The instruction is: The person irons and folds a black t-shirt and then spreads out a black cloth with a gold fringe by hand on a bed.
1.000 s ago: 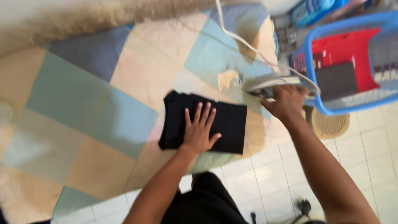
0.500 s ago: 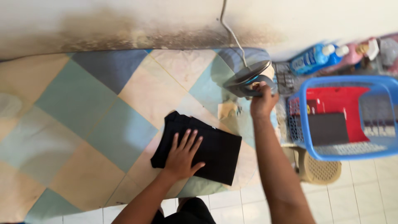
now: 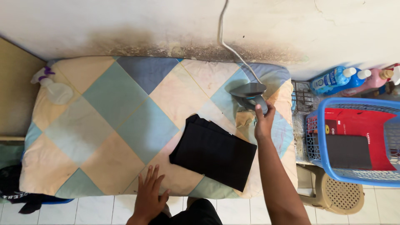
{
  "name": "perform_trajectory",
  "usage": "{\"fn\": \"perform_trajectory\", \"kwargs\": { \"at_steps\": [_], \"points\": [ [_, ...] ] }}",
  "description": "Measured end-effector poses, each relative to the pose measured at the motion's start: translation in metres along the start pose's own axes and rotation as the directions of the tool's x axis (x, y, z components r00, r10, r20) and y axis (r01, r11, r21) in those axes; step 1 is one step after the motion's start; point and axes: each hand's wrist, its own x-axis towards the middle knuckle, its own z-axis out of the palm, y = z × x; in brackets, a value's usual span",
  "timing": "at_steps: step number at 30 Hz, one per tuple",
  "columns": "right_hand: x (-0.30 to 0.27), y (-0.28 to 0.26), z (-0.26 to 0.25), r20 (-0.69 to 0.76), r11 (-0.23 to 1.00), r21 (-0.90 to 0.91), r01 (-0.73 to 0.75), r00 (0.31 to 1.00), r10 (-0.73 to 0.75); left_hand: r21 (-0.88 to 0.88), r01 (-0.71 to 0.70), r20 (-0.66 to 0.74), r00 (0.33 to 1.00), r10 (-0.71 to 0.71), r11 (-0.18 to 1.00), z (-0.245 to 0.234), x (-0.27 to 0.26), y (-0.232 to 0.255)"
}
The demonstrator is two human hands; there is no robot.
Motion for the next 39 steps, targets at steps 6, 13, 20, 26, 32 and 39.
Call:
{"fn": "perform_trajectory", "kwargs": {
  "at_steps": [6,13,20,26,32,39],
  "points": [
    [-0.045,0.001,-0.036,-0.048,0.943,-0.325,0.066,0.995,-0.086,-0.061,0.005,-0.086,0.996,-0.01,0.998,0.003,-0.004,0.021],
    [-0.167,0.019,-0.08,-0.139,0.521,-0.781,-0.344,0.91,0.392,-0.135,-0.027,-0.178,0.984,0.002,0.99,-0.006,-0.027,0.037],
    [-0.177,0.016,-0.054,0.008,0.663,-0.556,-0.502,0.794,0.608,-0.192,-0.15,-0.261,0.96,0.097,0.97,-0.022,-0.042,0.056],
    [-0.172,-0.074,-0.028,0.41,0.942,-0.128,-0.311,0.848,0.336,-0.39,-0.065,-0.246,0.969,-0.036,0.919,-0.029,-0.06,0.099],
    [-0.21,-0.233,0.01,0.585,0.892,-0.427,0.147,0.797,0.149,-0.949,-0.031,-0.128,0.947,-0.295,0.313,-0.02,-0.054,0.116],
    [-0.349,-0.304,0.038,0.863,0.627,-0.441,0.642,0.496,0.099,-0.856,0.005,0.22,0.908,-0.356,-0.517,0.054,-0.027,0.124]
  ]
}}
